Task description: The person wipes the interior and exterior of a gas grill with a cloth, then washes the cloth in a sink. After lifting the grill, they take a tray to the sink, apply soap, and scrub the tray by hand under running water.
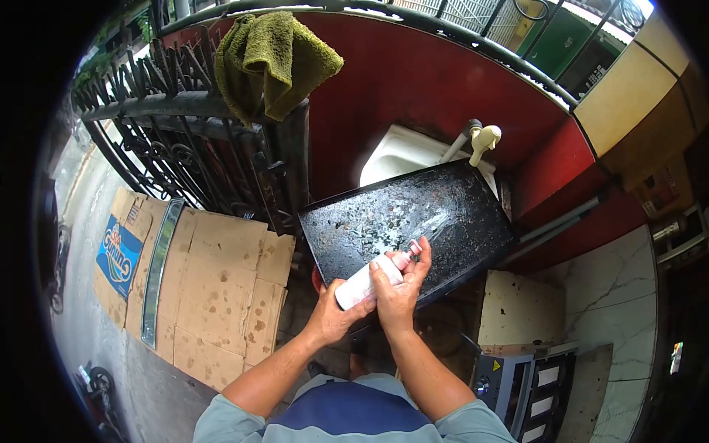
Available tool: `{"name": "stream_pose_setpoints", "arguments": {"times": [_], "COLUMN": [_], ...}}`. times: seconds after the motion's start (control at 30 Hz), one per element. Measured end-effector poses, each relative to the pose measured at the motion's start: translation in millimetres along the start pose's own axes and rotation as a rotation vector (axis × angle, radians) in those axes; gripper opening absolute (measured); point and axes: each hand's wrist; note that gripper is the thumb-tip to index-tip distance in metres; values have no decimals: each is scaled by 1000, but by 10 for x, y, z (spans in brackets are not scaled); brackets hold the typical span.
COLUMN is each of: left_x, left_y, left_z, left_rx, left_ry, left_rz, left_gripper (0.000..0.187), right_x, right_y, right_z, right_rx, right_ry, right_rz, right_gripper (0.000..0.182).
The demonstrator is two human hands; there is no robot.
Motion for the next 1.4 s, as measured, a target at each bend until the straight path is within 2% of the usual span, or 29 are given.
{"name": "stream_pose_setpoints", "arguments": {"times": [0.1, 0.23, 0.33, 0.4, 0.5, 0.6, 0.73, 0.8, 0.83, 0.93, 1.0, 1.1, 1.17, 1.2, 1.27, 1.4], "left_x": [72, 137, 185, 174, 163, 144, 163, 154, 176, 133, 119, 144, 175, 189, 208, 222], "left_y": [126, 127, 219, 312, 325, 230, 189, 149, 242, 193, 236, 220, 151, 118, 149, 162], "left_z": [-21, 35, 53, 69, 43, 47, 36, -13, -39, -72, -99, -109, -128, -133, -175, -214], "left_rx": [75, 110, 85, 63, 120, 125, 152, 82, 160, 104, 112, 179, 177, 181, 178, 167], "left_ry": [-29, -83, -159, -282, -186, -162, -216, -37, -83, -34, -14, -25, -8, 0, 29, 90], "left_rz": [-21, -33, -153, -340, -154, -221, -66, 93, 35, 70, 134, 65, 36, 1, 13, -9], "left_gripper": [60, 59, 57, 51, 51, 52, 60, 66, 64, 60, 56, 49, 47, 45, 40, 35], "right_x": [0, -19, -66, -49, 15, 40, 146, 303, 420, 919, 1118, 1334, 1554, 1619, 1700, 1836], "right_y": [195, 77, -81, -130, 104, 190, 85, 26, -71, -113, -274, -80, 169, 151, 117, 411], "right_z": [18, -13, -39, -64, -62, -56, 17, 199, 372, 1095, 1451, 1975, 2421, 2583, 2882, 3502], "right_rx": [83, 137, 190, 157, 130, 113, 115, 66, 103, 275, 355, 411, 555, 540, 519, 660], "right_ry": [76, 81, 43, 9, 63, 53, 20, 37, 80, 281, 337, 342, 534, 584, 593, 501], "right_rz": [-50, -102, -113, -96, -55, -72, -55, 51, 16, -88, -222, -255, -453, -475, -518, -632], "right_gripper": [82, 77, 75, 75, 77, 76, 77, 81, 86, 89, 93, 96, 98, 98, 98, 105]}}
Point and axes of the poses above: each hand's wrist, its own z-axis towards the middle knuckle, its own x-axis out of the back of the hand, y = z × x, and after that the axes turned 6 degrees about -z, right-handed
